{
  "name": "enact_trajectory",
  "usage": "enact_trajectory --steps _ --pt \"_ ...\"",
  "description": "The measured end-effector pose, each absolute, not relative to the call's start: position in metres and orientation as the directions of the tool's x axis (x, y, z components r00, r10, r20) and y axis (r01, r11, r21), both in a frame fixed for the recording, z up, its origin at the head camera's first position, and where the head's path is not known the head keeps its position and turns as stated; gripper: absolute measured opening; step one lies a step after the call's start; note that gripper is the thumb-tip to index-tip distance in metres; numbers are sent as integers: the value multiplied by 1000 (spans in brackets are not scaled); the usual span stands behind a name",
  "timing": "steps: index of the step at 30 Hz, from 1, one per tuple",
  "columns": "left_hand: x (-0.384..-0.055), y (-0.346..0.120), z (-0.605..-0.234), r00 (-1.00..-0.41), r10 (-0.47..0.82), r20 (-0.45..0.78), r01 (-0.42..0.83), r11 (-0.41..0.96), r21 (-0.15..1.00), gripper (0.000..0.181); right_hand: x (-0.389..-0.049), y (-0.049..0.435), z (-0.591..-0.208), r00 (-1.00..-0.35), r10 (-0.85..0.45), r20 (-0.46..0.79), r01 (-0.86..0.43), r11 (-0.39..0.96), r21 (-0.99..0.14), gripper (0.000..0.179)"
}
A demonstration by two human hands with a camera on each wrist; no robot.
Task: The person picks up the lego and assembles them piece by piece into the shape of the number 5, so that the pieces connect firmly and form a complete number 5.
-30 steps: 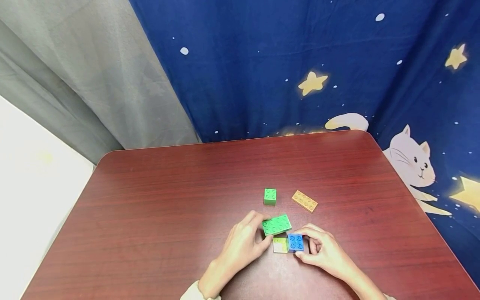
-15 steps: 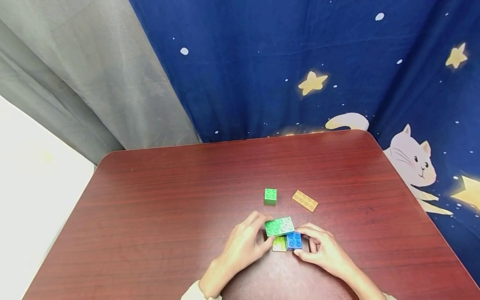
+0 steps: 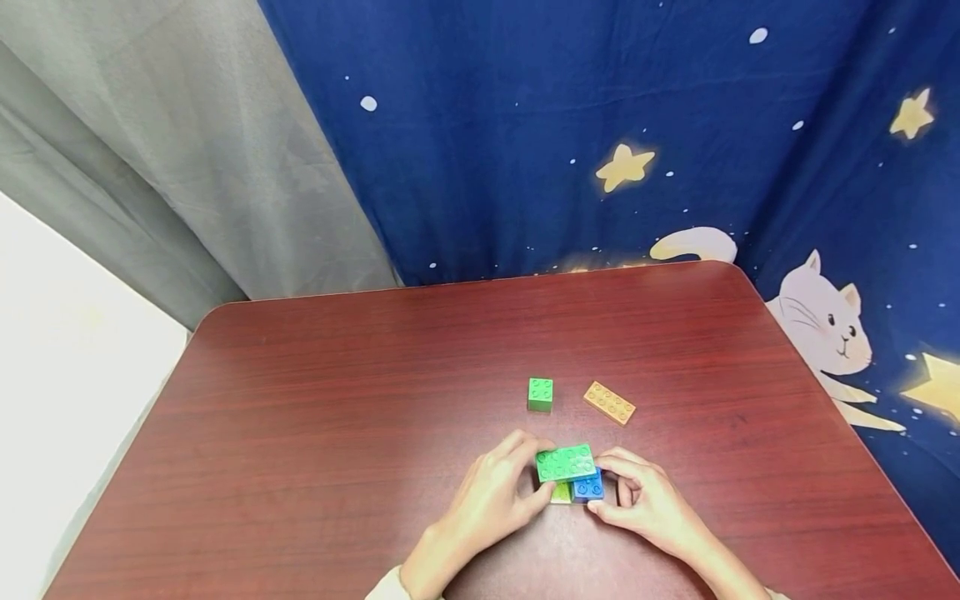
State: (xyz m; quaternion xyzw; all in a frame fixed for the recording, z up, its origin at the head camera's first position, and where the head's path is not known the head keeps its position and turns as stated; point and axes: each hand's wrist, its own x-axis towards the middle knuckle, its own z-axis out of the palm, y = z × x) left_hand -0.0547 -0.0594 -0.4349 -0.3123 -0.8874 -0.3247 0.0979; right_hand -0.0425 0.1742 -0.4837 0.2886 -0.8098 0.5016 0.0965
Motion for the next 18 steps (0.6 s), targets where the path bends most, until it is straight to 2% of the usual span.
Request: enact_trajectory --steps 12,18 --pt "-54 -56 -435 -746 520 415 665 563 491 36 -35 165 -451 -829 -361 427 -542 331 -773 42" --pt "-53 -56 -435 -761 523 385 647 563 515 36 -36 166 -453 -822 -366 436 -549 309 -777 43"
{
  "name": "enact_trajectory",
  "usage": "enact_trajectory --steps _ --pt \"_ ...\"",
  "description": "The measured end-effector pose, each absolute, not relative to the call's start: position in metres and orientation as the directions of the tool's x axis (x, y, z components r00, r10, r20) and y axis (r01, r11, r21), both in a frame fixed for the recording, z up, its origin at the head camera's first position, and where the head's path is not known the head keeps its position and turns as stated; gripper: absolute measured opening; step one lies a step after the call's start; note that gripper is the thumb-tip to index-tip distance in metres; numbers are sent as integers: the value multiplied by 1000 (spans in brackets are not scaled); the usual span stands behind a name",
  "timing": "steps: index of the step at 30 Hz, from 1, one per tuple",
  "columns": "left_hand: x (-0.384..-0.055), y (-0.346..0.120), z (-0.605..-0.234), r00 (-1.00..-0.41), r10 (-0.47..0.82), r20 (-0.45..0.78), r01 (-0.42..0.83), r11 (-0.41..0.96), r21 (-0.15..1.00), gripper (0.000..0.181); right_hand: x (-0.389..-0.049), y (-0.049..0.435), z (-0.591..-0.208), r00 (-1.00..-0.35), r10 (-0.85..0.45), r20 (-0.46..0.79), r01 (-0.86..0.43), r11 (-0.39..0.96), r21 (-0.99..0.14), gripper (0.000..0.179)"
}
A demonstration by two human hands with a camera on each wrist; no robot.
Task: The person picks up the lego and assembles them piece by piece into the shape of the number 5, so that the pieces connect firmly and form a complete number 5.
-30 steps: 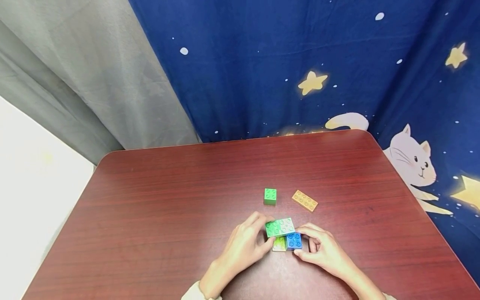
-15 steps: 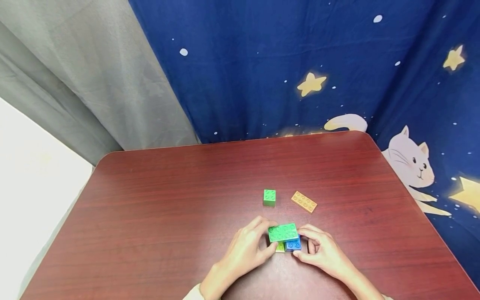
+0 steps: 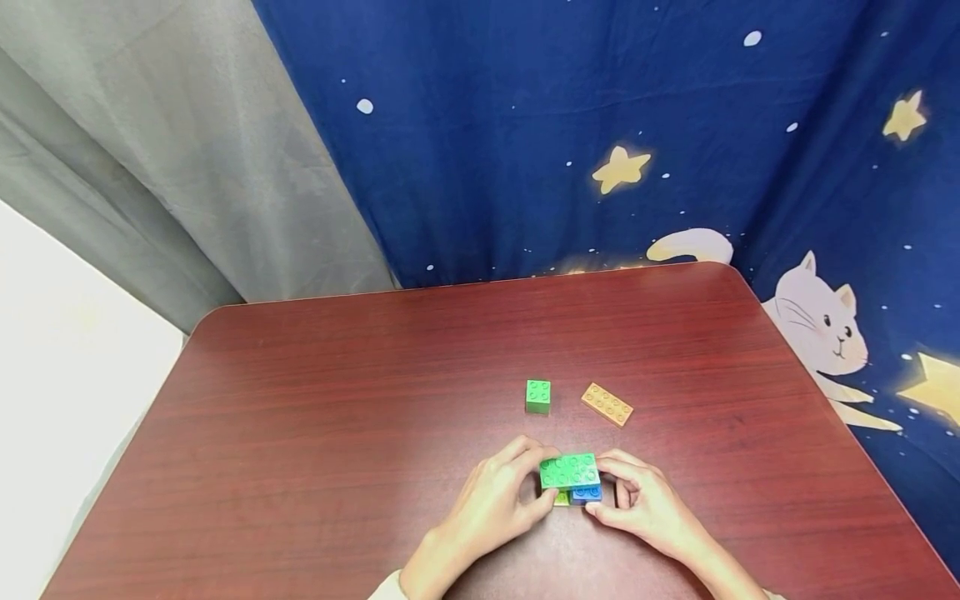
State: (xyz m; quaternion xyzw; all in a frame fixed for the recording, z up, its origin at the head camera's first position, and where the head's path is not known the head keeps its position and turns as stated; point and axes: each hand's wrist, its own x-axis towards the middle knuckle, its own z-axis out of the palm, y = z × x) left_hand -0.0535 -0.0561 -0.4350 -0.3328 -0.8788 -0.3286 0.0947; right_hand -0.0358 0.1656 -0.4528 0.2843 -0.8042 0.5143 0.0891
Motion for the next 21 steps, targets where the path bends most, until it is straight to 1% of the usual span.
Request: enact_trajectory --steps 3,11,21 --pt "-53 -56 -435 -763 524 378 643 559 523 36 -36 165 -453 -822 -369 434 -548 305 -779 42" --pt "-54 -57 -434 -748 545 379 659 538 525 35 -35 165 -452 -828 -360 431 -543 323 -775 42" --pt "-54 -57 -433 -750 558 355 648 513 563 37 -36 166 -451 -826 -365 429 -542 306 -783 44"
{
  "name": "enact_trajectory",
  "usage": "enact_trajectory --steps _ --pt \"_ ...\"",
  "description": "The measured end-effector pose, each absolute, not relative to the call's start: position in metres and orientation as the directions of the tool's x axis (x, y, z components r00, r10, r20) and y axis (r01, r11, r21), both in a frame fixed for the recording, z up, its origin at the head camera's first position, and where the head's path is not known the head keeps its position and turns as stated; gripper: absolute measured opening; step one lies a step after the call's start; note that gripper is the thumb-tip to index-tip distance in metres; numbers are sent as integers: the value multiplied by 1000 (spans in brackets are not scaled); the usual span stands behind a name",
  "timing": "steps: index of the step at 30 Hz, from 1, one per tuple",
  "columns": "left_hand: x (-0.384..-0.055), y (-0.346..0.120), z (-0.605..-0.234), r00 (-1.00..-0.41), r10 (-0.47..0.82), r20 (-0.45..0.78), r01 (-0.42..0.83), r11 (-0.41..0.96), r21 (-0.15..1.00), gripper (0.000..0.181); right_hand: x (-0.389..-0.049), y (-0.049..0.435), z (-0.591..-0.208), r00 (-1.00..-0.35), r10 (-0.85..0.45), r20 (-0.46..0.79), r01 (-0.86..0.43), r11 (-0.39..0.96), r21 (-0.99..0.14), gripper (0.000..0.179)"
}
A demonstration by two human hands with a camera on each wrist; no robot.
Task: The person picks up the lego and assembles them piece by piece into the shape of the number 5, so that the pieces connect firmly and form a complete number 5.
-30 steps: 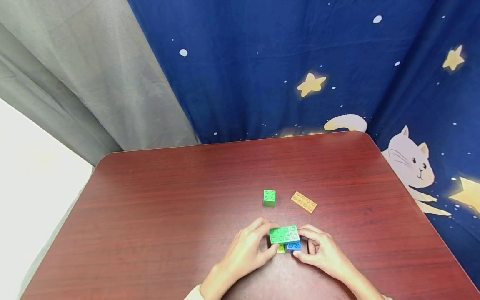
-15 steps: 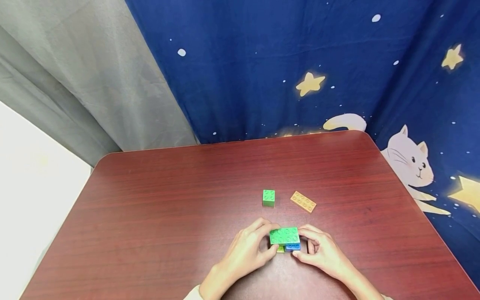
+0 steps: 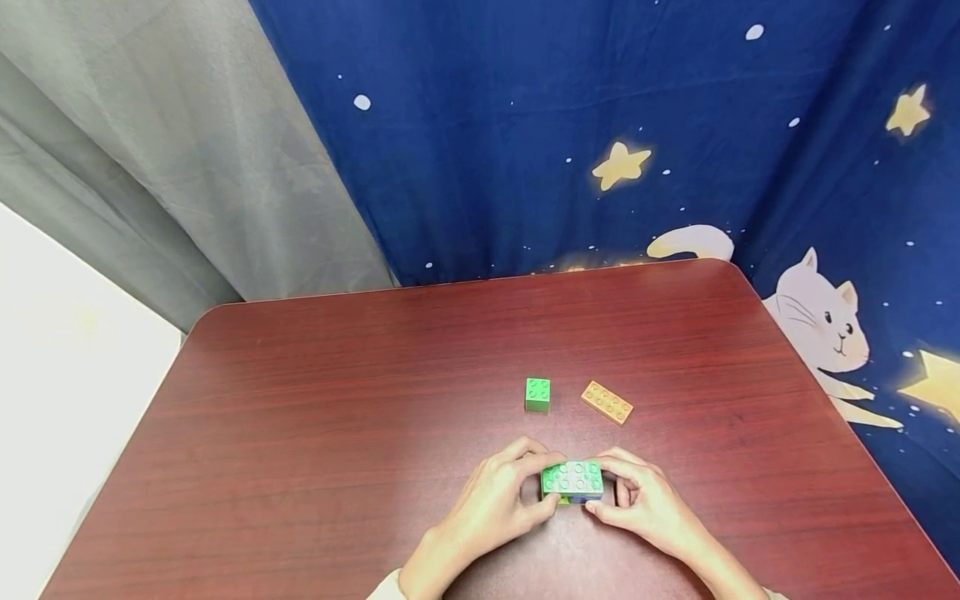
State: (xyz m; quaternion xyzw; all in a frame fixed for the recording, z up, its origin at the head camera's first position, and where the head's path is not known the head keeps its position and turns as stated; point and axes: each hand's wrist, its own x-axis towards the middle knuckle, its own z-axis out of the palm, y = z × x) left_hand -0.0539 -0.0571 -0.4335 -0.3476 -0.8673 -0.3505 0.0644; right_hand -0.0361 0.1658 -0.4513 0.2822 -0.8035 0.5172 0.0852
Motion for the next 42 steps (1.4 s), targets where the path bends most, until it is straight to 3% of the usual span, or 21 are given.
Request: enact_trajectory --steps 5,14,21,42 --pt "-54 -56 -433 -759 556 339 633 508 584 38 -36 166 -449 -826 -367 428 -544 317 -777 45" --pt "-53 -55 -433 -758 555 342 634 505 585 39 -32 170 -434 -865 -382 324 -444 285 -850 63" --pt "-54 -55 -431 -761 558 331 628 507 590 38 -33 169 -422 -833 -385 397 -509 253 -823 53" --pt "-52 -55 -434 -774 539 333 613 502 610 37 -34 164 -420 -855 -378 355 -470 274 -839 40"
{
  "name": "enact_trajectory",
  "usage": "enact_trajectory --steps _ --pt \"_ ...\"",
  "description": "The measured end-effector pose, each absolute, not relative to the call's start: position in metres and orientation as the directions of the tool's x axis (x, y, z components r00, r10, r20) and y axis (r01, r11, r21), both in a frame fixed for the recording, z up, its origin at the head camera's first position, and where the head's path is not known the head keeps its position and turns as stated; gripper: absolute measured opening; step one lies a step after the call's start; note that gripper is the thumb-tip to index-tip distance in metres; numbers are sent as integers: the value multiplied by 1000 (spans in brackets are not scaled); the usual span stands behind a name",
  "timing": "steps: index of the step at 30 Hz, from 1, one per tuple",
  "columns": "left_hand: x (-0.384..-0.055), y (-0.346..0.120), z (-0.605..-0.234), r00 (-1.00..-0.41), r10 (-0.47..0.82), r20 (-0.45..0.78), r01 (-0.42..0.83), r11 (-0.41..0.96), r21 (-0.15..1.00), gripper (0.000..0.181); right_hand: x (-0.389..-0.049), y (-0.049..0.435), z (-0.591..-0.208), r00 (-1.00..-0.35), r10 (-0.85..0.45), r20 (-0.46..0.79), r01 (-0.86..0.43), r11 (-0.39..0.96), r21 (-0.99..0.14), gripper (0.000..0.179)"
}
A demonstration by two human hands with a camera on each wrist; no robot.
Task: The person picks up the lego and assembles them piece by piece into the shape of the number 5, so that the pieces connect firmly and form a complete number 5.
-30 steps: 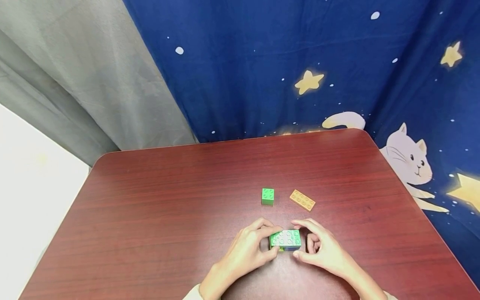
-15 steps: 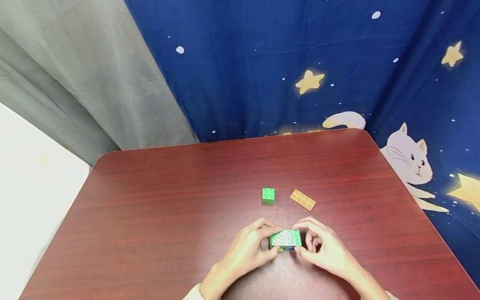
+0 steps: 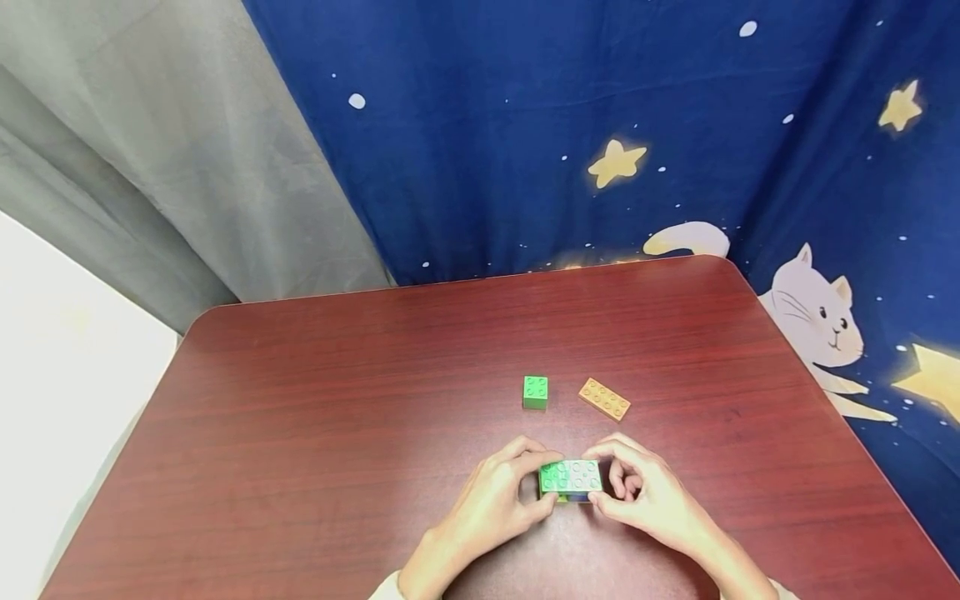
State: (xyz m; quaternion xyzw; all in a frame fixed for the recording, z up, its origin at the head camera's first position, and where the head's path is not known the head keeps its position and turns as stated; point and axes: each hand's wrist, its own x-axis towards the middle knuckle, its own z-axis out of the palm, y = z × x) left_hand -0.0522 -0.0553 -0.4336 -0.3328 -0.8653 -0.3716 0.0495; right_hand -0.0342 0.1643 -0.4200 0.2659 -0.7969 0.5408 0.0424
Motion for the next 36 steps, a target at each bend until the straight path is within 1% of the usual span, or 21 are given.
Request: enact_trajectory --steps 5,12,18,23,26,32,34,36 --pt "-52 -56 -435 -773 537 339 614 499 611 36 -34 166 -420 -866 -381 325 -445 286 -849 37" --pt "-51 -57 -436 -796 533 286 570 502 650 36 -35 167 -423 -842 -388 375 -493 268 -828 37" --pt "-51 -58 -438 -799 529 286 565 498 658 35 -36 168 -422 -830 -395 393 -510 254 -822 36" --pt "-51 -58 -439 -806 521 281 551 486 678 36 -36 168 -421 -847 -397 354 -476 268 -838 36" --pt "-51 -58 -440 -812 514 277 539 477 694 36 -37 169 -428 -857 -396 330 -455 282 -844 37" --pt "-51 -58 -439 -818 508 271 531 485 695 37 -42 176 -450 -859 -398 321 -450 288 -845 39" --pt "-51 -57 -439 -820 506 268 528 486 697 37 -42 177 -453 -859 -399 320 -448 286 -847 39" --pt "-50 -57 -439 -823 503 265 524 490 697 37 -41 175 -446 -856 -401 326 -454 282 -845 39"
